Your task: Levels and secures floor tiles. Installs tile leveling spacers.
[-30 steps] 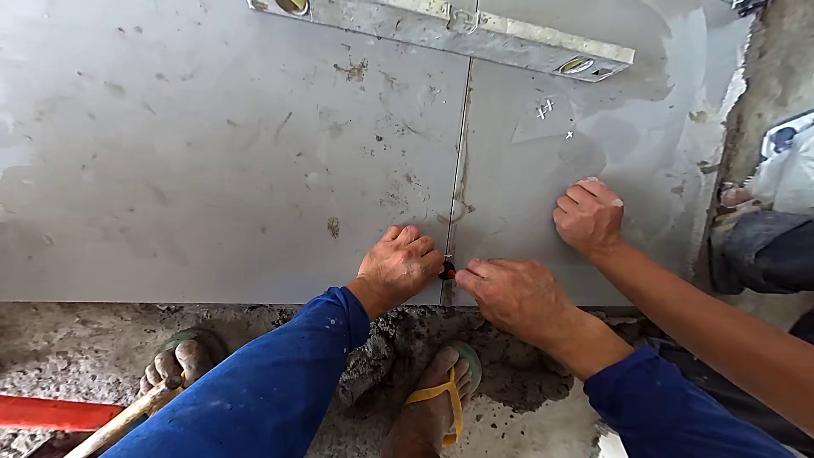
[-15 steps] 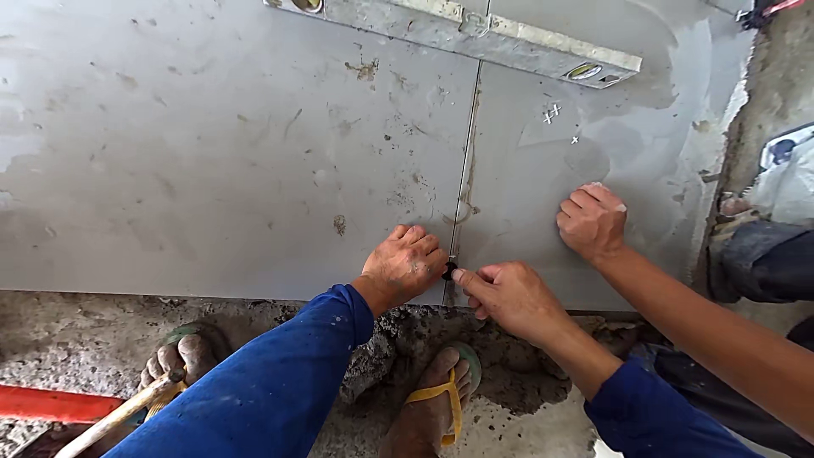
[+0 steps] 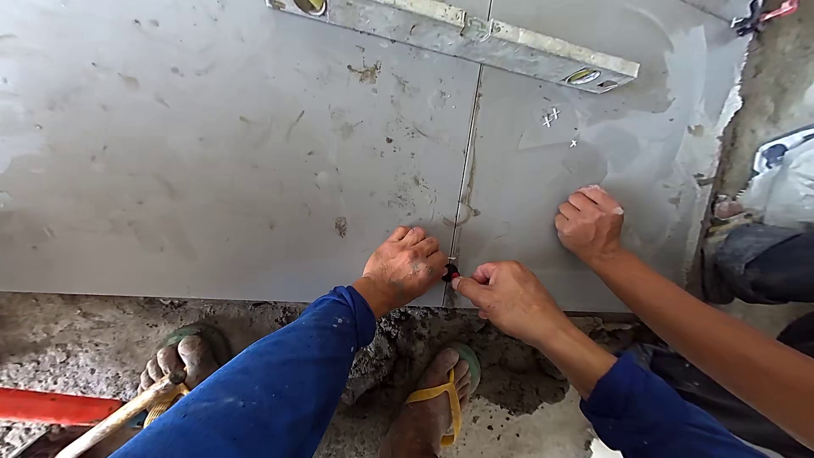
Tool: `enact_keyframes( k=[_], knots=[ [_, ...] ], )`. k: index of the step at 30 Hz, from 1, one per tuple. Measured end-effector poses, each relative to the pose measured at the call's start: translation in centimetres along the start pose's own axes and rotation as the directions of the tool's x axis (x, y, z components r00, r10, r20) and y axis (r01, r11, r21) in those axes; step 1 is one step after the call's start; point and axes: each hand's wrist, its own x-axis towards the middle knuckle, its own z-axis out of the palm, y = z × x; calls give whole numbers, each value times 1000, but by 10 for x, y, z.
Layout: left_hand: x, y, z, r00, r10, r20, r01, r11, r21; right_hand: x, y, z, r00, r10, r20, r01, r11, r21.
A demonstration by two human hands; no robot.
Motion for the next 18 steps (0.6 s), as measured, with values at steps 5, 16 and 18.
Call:
enact_keyframes(
  k=[5, 16, 18],
  knots=[
    [0, 0, 1, 1000, 0, -16, 0, 1000, 4, -2, -3, -1, 1000, -12, -15, 11, 999, -48],
    [-1, 0, 2, 1000, 8, -14, -8, 1000, 4, -7, -12, -4, 995, -81, -54, 68, 974, -216],
    [-1, 0, 2, 1000, 10, -15, -10, 1000, 6, -8, -13, -3, 995, -91, -50, 76, 965, -252]
  ],
)
